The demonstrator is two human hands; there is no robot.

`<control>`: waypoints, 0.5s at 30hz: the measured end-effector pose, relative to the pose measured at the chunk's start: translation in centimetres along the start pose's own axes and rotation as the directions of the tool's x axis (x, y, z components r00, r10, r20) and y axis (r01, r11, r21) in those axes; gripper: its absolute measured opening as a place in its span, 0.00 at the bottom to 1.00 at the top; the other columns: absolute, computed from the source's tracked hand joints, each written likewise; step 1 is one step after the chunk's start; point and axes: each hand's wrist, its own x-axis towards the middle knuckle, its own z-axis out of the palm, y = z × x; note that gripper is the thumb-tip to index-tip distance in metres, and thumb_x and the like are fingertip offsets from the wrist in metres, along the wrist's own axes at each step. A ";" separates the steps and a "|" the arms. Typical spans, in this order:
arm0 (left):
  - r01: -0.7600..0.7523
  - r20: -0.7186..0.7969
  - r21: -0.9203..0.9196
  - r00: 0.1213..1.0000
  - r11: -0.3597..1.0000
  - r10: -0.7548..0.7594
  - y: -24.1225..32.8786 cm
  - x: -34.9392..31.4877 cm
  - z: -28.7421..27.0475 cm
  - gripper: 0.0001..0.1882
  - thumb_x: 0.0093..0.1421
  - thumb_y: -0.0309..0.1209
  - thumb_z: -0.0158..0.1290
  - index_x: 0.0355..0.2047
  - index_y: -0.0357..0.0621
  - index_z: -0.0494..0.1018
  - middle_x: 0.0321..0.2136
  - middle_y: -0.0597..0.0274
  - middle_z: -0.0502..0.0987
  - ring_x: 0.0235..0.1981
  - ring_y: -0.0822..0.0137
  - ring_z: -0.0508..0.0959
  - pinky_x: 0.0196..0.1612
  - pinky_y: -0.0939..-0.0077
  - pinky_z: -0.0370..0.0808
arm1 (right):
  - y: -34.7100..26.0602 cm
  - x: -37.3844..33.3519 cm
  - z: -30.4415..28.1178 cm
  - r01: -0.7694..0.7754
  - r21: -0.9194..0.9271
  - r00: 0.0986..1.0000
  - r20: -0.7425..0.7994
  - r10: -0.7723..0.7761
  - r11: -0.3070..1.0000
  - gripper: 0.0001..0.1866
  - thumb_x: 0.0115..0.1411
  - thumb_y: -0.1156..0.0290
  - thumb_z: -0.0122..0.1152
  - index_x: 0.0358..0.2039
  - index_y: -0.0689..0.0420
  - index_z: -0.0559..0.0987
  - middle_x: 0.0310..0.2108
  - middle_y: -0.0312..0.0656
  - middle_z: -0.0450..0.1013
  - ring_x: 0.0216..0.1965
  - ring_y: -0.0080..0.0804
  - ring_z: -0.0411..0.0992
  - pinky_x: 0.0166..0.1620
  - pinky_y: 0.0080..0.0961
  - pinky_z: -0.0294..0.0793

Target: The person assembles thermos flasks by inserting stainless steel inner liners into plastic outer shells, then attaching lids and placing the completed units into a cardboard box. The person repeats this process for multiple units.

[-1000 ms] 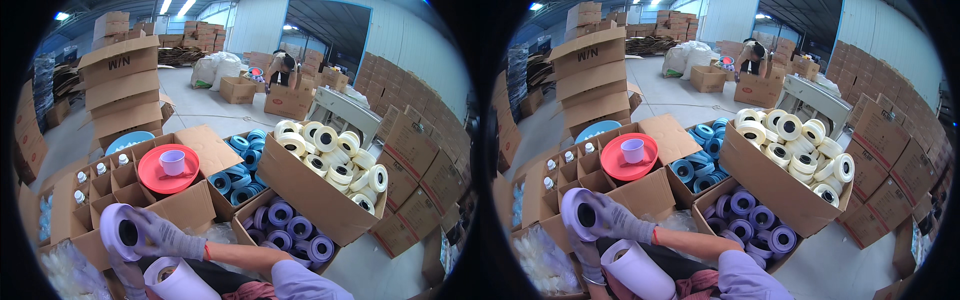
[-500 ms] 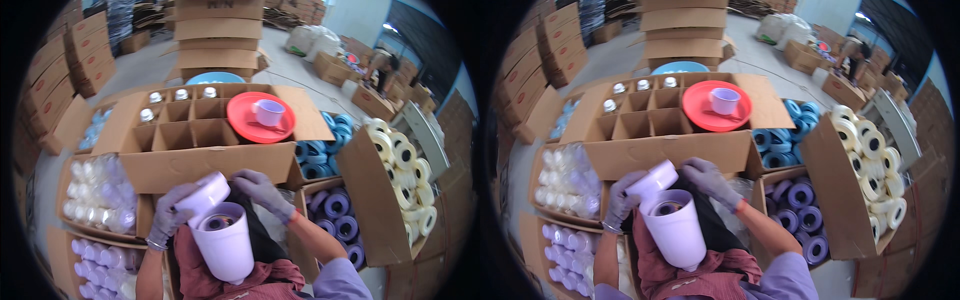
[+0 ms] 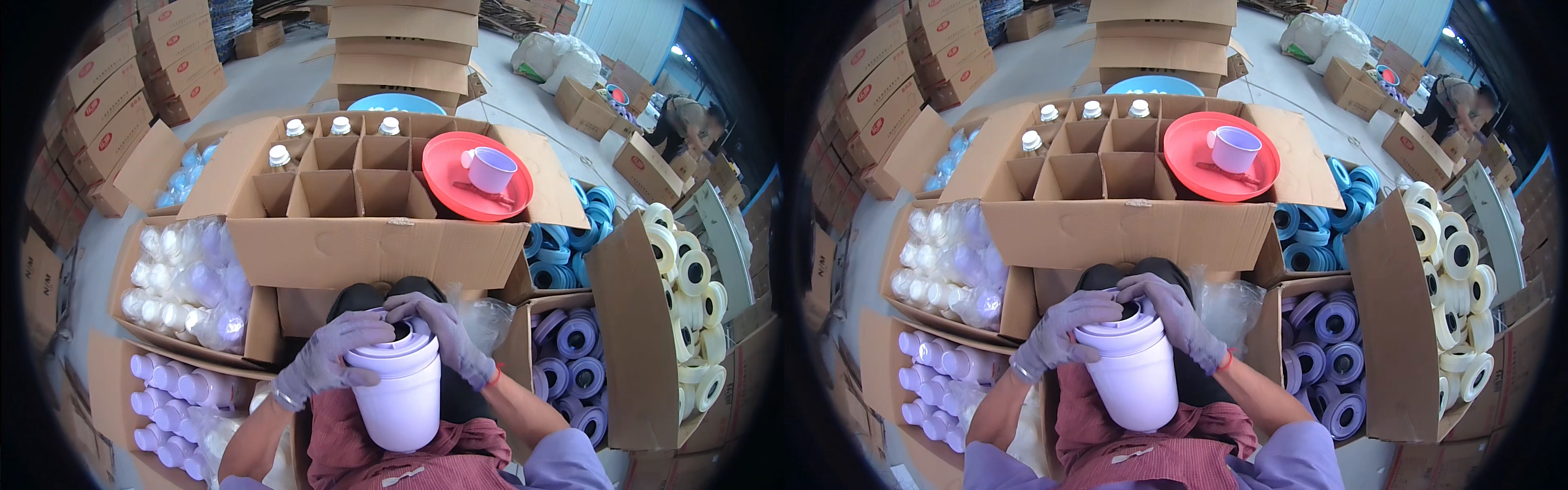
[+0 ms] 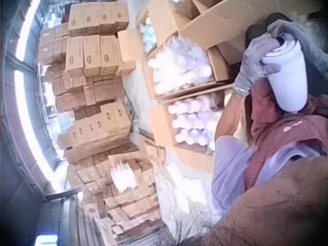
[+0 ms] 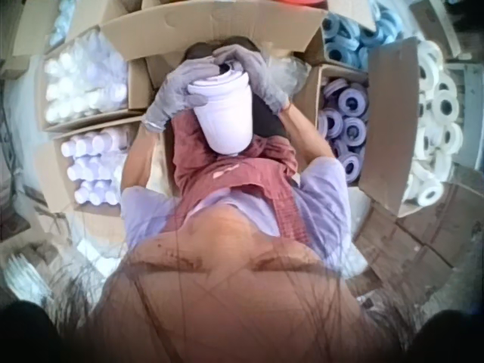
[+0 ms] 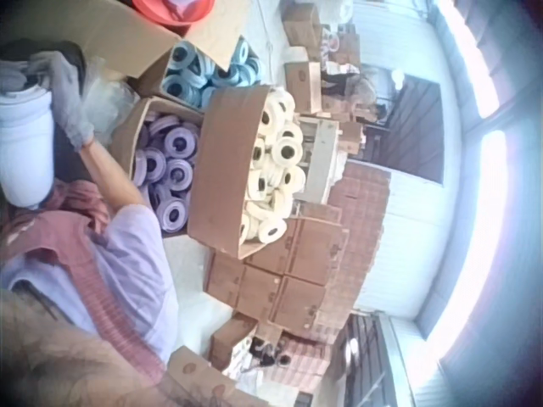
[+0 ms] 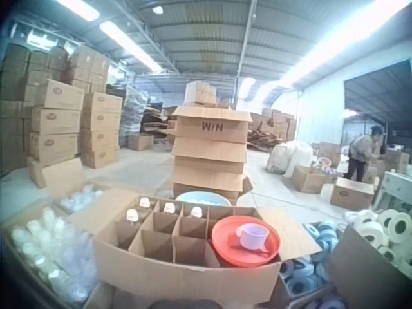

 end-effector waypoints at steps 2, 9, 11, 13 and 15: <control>0.061 -0.071 0.251 0.996 0.966 -0.045 3.5 0.0 1.1 0.32 0.52 0.51 0.63 0.49 0.39 0.76 0.47 0.49 0.78 0.56 0.44 0.73 0.61 0.52 0.67 | 3.6 0.9 -0.1 -0.122 0.507 0.985 0.170 0.040 0.853 0.25 0.72 0.62 0.36 0.41 0.67 0.80 0.52 0.54 0.72 0.58 0.43 0.67 0.64 0.34 0.61; 0.049 -0.374 0.372 0.922 0.927 0.102 5.5 -0.4 3.6 0.16 0.64 0.39 0.51 0.43 0.38 0.75 0.41 0.47 0.78 0.46 0.43 0.77 0.58 0.52 0.70 | 4.6 2.1 1.2 -0.140 0.669 0.970 0.240 -0.034 0.729 0.27 0.72 0.62 0.32 0.41 0.66 0.81 0.51 0.53 0.73 0.61 0.50 0.64 0.68 0.40 0.56; -0.063 -0.299 0.145 0.948 0.987 0.105 3.1 -0.4 2.4 0.15 0.69 0.32 0.40 0.40 0.38 0.76 0.43 0.45 0.79 0.50 0.48 0.78 0.60 0.53 0.69 | 0.5 -0.7 0.1 -0.070 0.323 0.997 0.035 0.062 0.944 0.26 0.73 0.64 0.30 0.43 0.64 0.80 0.51 0.51 0.74 0.61 0.51 0.65 0.67 0.41 0.57; -0.075 -0.300 -0.212 0.954 0.974 0.008 -0.1 1.2 3.3 0.17 0.71 0.35 0.39 0.39 0.37 0.75 0.46 0.46 0.79 0.53 0.51 0.76 0.62 0.54 0.67 | -2.3 -3.0 -2.4 0.327 -0.180 0.943 0.129 -0.307 0.928 0.18 0.67 0.65 0.46 0.49 0.62 0.77 0.51 0.49 0.74 0.60 0.47 0.67 0.67 0.42 0.57; -0.172 -0.227 -0.511 0.972 0.842 0.060 -2.7 2.6 4.6 0.19 0.71 0.37 0.40 0.42 0.34 0.75 0.48 0.44 0.77 0.55 0.51 0.75 0.61 0.60 0.68 | -7.0 -5.4 -2.4 0.232 -0.429 0.973 0.113 -0.204 0.873 0.18 0.61 0.66 0.54 0.48 0.62 0.78 0.50 0.50 0.74 0.58 0.49 0.69 0.65 0.46 0.61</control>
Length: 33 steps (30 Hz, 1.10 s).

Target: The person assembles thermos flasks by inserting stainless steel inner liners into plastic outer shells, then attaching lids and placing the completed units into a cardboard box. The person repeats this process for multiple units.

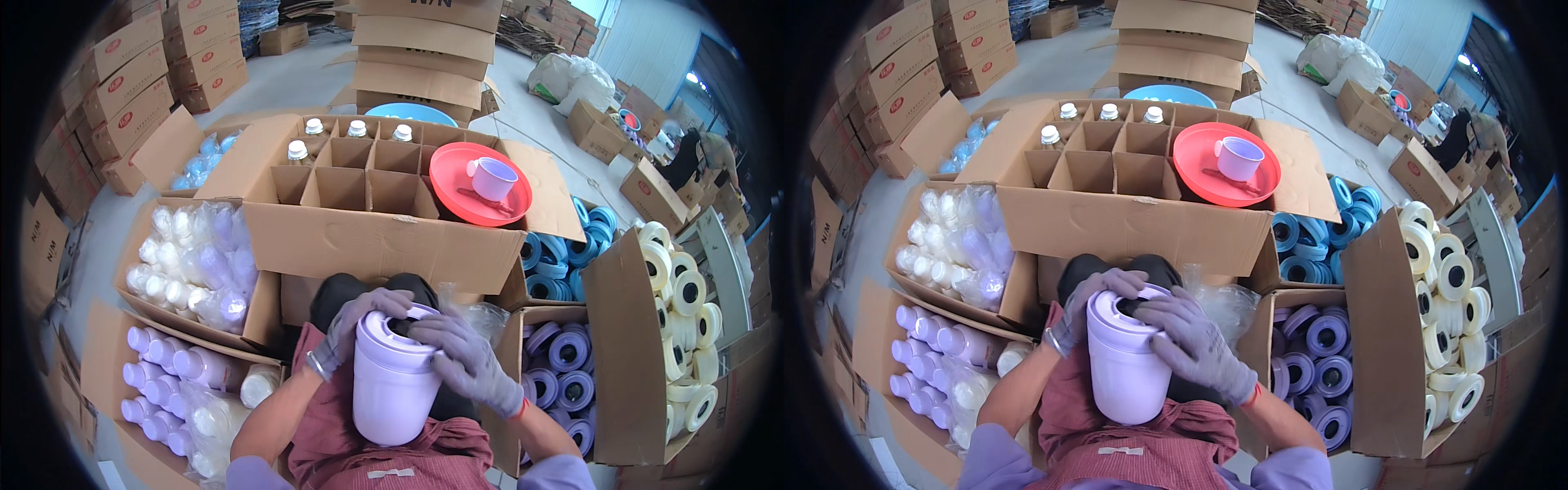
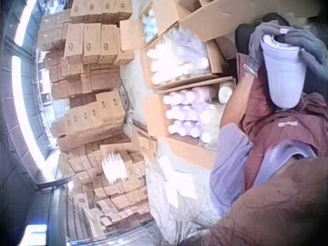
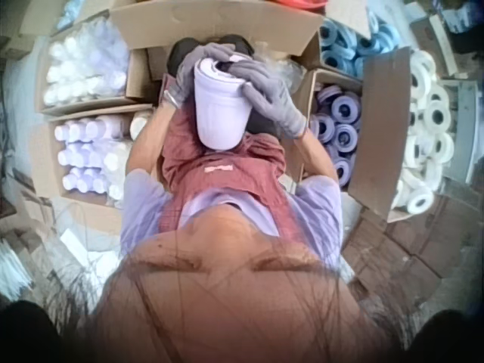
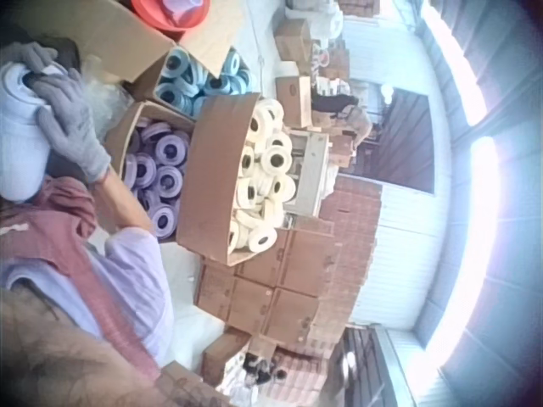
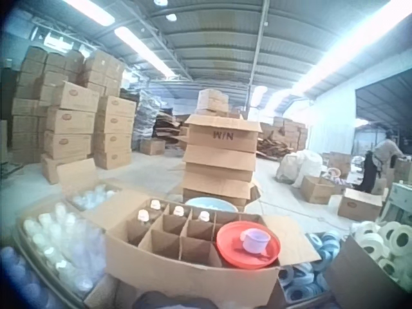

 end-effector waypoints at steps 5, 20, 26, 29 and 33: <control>0.147 -0.189 0.256 0.977 0.955 -0.100 -2.3 -2.2 5.4 0.20 0.67 0.28 0.50 0.58 0.34 0.68 0.54 0.49 0.72 0.56 0.59 0.73 0.60 0.70 0.69 | -3.2 -5.8 -4.9 -0.214 -0.038 0.976 -0.052 0.212 0.976 0.21 0.54 0.68 0.65 0.49 0.63 0.78 0.44 0.51 0.75 0.44 0.44 0.75 0.51 0.39 0.74; 0.574 -0.287 0.050 0.792 0.817 -0.539 4.4 -10.3 9.4 0.19 0.61 0.33 0.54 0.49 0.35 0.77 0.47 0.53 0.80 0.52 0.65 0.78 0.58 0.68 0.71 | 0.8 -13.5 -3.2 -0.820 0.223 0.545 0.022 0.838 0.528 0.22 0.68 0.62 0.48 0.58 0.60 0.73 0.54 0.53 0.71 0.54 0.44 0.72 0.58 0.29 0.68; 0.579 -0.267 0.043 0.791 0.814 -0.550 3.9 -5.7 9.0 0.12 0.60 0.28 0.52 0.41 0.39 0.82 0.40 0.55 0.83 0.45 0.65 0.81 0.54 0.72 0.74 | 2.0 -11.9 -3.0 -0.325 0.424 0.898 -0.143 0.417 0.845 0.34 0.70 0.45 0.41 0.64 0.61 0.65 0.66 0.49 0.58 0.70 0.41 0.53 0.69 0.34 0.50; -0.175 0.151 0.653 0.984 0.737 0.099 6.9 -1.1 9.5 0.15 0.47 0.22 0.53 0.35 0.42 0.82 0.39 0.56 0.83 0.49 0.51 0.80 0.61 0.57 0.70 | 6.5 -14.3 -0.9 -0.283 0.951 0.417 0.241 0.876 -0.127 0.30 0.71 0.47 0.43 0.60 0.60 0.69 0.53 0.47 0.72 0.56 0.35 0.70 0.62 0.30 0.66; 0.494 -0.195 0.043 0.857 0.869 -0.477 5.5 -1.1 6.5 0.12 0.58 0.26 0.51 0.38 0.37 0.82 0.36 0.55 0.84 0.39 0.64 0.84 0.50 0.67 0.78 | 4.2 -10.5 -1.7 -0.355 0.709 0.696 -0.234 0.678 0.609 0.34 0.70 0.44 0.43 0.63 0.61 0.66 0.65 0.48 0.61 0.67 0.39 0.59 0.67 0.31 0.58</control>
